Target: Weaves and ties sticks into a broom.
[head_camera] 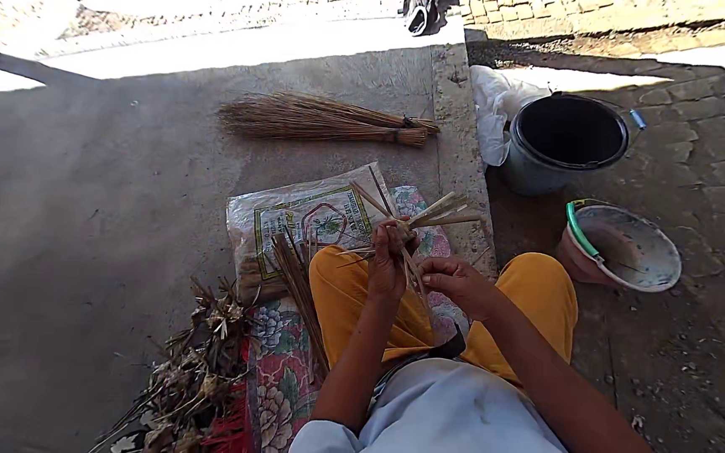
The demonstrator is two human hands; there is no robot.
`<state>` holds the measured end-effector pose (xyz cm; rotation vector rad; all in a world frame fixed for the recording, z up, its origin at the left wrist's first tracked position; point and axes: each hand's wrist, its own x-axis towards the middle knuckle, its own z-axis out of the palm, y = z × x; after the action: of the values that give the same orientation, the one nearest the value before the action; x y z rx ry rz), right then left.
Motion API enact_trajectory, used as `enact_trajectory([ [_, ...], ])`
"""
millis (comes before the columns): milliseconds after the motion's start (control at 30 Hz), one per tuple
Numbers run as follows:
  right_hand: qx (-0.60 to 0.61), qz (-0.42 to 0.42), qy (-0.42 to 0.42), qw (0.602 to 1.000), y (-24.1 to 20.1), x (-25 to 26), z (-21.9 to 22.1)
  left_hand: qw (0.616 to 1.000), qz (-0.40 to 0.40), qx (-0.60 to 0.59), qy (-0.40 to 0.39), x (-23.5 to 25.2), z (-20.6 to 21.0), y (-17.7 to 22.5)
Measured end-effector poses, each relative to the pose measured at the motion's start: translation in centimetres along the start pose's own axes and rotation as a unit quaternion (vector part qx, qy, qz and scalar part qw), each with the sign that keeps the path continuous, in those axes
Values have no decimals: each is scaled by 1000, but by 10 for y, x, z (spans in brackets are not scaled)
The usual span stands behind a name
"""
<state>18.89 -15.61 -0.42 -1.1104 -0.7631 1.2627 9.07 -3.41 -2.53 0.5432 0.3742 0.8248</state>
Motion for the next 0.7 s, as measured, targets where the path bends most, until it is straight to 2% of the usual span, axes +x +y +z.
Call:
enact_trajectory([
  [133, 53, -13, 64, 996, 6, 6, 5, 997, 38, 59, 14, 0, 12, 1],
  [233, 14, -14, 120, 993, 5, 12, 12, 993, 67, 101, 0, -4, 13, -6],
  [300, -36, -61, 132, 989, 10, 16, 11, 989, 79, 126, -5, -7, 13, -10],
  [367, -100, -94, 118, 983, 12, 19, 10, 986, 86, 141, -6, -9, 12, -13],
  [467, -167, -96, 80, 978, 11, 18, 12, 985, 108, 130, 19, -4, 7, -15],
  [600, -158, -71, -2, 985, 11, 10, 14, 993, 91, 53, 48, -1, -4, -12],
  [700, -165, -41, -41, 985, 5, 4, 10, 999, 48, 9, -13, 0, -8, -7],
])
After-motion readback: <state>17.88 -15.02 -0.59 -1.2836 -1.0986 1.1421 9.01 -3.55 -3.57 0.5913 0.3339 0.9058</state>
